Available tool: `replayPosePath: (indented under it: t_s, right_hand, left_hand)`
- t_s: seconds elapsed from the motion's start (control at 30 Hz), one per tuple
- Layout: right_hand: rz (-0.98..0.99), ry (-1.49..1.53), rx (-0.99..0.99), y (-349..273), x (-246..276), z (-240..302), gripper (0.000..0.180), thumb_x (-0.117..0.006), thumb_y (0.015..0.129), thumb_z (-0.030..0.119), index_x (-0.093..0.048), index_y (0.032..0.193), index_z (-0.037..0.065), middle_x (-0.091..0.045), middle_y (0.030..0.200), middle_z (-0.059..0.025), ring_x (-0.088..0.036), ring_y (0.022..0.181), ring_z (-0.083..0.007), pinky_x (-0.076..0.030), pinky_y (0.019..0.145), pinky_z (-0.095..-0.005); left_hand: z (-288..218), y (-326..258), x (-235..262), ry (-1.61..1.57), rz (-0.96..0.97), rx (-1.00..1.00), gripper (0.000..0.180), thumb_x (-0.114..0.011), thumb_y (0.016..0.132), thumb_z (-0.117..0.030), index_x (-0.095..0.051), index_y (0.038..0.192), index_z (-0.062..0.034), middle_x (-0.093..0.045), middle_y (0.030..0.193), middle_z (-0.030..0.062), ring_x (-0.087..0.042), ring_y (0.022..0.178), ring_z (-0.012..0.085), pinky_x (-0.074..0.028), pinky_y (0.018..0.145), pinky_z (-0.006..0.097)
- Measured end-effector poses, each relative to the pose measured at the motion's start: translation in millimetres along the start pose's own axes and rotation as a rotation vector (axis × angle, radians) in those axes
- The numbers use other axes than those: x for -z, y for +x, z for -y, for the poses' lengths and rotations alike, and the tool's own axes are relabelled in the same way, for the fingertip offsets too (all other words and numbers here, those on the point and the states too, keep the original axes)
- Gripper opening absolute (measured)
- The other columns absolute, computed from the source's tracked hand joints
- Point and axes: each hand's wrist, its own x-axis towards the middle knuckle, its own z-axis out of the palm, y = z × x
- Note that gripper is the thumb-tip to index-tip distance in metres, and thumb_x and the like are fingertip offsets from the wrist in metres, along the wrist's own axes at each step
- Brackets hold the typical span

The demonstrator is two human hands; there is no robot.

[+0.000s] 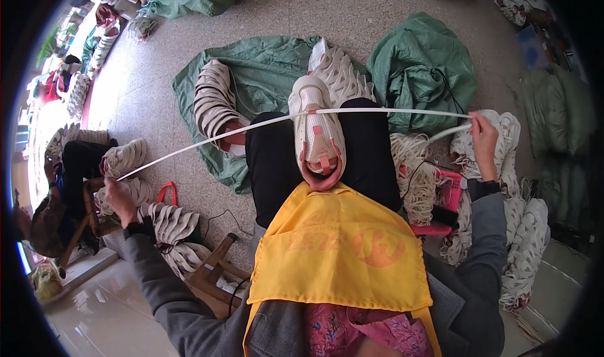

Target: Lace a shoe through its eyelets.

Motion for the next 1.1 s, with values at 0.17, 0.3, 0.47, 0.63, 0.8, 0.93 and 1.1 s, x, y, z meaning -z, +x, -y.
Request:
replayPosePath:
  t_s: [0.17, 0.3, 0.47, 0.63, 0.8, 0.93, 1.1]
  right_hand:
    - [0.035, 0.112, -0.203, -21.3, 1.3, -106.0, 0.018, -0.062, 0.097, 0.005, -0.072, 0.113, 0.002, -0.068, 0.078, -0.0115, -0.061, 0.058, -0.0135, -0.050, 0.057, -0.0294]
    - [-0.045, -0.042, -0.194, -1.0, 27.9, -113.2, 0.017, -0.061, 0.100, 0.008, -0.071, 0.109, -0.001, -0.069, 0.080, -0.0065, -0.063, 0.062, -0.0105, -0.051, 0.057, -0.0263]
    - [-0.378, 0.430, -0.193, 48.5, 58.1, -89.2, 0.019, -0.059, 0.101, 0.009, -0.066, 0.117, 0.003, -0.066, 0.072, -0.0063, -0.066, 0.065, -0.0112, -0.052, 0.060, -0.0279]
    - [-0.047, -0.278, -0.081, 43.8, 57.0, -85.6, 0.016, -0.057, 0.102, 0.009, -0.065, 0.113, 0.000, -0.069, 0.080, -0.0075, -0.067, 0.068, -0.0132, -0.055, 0.065, -0.0268]
    - [-0.043, 0.116, -0.290, -12.6, 69.0, -187.2, 0.015, -0.056, 0.100, 0.003, -0.068, 0.107, -0.002, -0.070, 0.084, -0.0091, -0.070, 0.070, -0.0154, -0.060, 0.066, -0.0293]
    - [0.011, 0.112, -0.350, -16.2, 70.5, -198.2, 0.018, -0.056, 0.100, 0.001, -0.068, 0.112, -0.002, -0.070, 0.089, -0.0100, -0.071, 0.073, -0.0160, -0.061, 0.065, -0.0288]
    - [-0.009, 0.012, -0.439, -12.7, 104.3, -213.5, 0.018, -0.058, 0.098, 0.001, -0.068, 0.112, -0.004, -0.071, 0.089, -0.0110, -0.071, 0.073, -0.0157, -0.061, 0.064, -0.0283]
  left_hand:
    - [74.4, 20.9, 15.4, 0.061, 0.010, 0.219, 0.008, -0.057, 0.094, -0.007, -0.058, 0.098, 0.0000, -0.068, 0.093, 0.0249, -0.067, 0.092, 0.0444, -0.049, 0.079, 0.052]
    - [61.1, 13.7, 11.0, 0.057, 0.038, 0.222, 0.009, -0.059, 0.094, -0.009, -0.059, 0.098, -0.0001, -0.069, 0.096, 0.0231, -0.067, 0.094, 0.0432, -0.049, 0.081, 0.051]
    - [39.9, 8.1, 2.5, 0.065, 0.029, 0.130, 0.009, -0.059, 0.093, -0.009, -0.059, 0.097, -0.0002, -0.068, 0.093, 0.0216, -0.066, 0.093, 0.0418, -0.049, 0.082, 0.050]
    - [54.0, 7.9, 18.6, 0.022, 0.038, 0.211, 0.010, -0.061, 0.092, -0.009, -0.058, 0.096, -0.0003, -0.066, 0.093, 0.0211, -0.064, 0.093, 0.0405, -0.047, 0.082, 0.049]
    - [51.8, 3.7, -5.5, 0.039, 0.059, 0.109, 0.010, -0.059, 0.093, -0.009, -0.059, 0.097, -0.0005, -0.068, 0.093, 0.0219, -0.066, 0.092, 0.0415, -0.048, 0.080, 0.050]
    - [54.7, 1.4, 3.6, 0.141, 0.119, 0.143, 0.011, -0.059, 0.094, -0.010, -0.060, 0.100, -0.0007, -0.069, 0.097, 0.0234, -0.067, 0.093, 0.0433, -0.049, 0.079, 0.051]
    - [51.4, 9.9, 4.4, 0.169, 0.110, 0.113, 0.012, -0.060, 0.094, -0.011, -0.061, 0.102, -0.0008, -0.069, 0.097, 0.0231, -0.066, 0.095, 0.0427, -0.049, 0.081, 0.051]
